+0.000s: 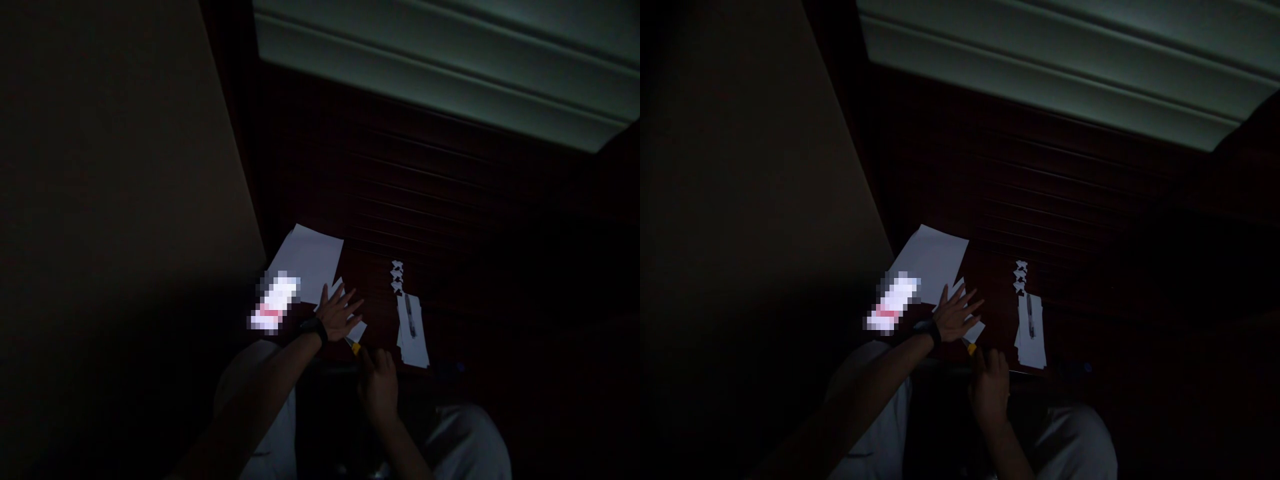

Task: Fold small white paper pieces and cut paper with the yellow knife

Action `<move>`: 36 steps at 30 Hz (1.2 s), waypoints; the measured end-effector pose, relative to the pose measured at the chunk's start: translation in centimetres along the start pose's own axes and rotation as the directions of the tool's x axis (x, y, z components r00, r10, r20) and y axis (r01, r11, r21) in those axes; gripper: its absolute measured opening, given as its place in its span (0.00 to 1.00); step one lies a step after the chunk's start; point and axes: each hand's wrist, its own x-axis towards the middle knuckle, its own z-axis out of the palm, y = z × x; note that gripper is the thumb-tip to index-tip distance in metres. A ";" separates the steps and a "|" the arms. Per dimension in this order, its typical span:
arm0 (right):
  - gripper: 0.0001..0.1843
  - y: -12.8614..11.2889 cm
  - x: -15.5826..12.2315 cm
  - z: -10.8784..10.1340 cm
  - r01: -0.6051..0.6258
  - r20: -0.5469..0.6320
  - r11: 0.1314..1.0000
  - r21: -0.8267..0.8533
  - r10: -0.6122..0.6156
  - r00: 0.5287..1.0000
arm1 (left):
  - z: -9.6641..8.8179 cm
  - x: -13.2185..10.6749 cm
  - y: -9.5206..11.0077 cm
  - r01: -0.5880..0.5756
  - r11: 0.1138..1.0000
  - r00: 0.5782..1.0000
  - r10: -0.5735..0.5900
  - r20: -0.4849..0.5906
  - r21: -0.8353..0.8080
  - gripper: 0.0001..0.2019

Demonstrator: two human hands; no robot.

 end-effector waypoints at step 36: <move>0.24 6.6 -0.4 -1.3 -0.062 -0.147 0.990 0.130 0.081 0.986 | -5.0 -0.2 -0.8 -0.065 0.996 0.975 0.051 0.217 0.058 0.28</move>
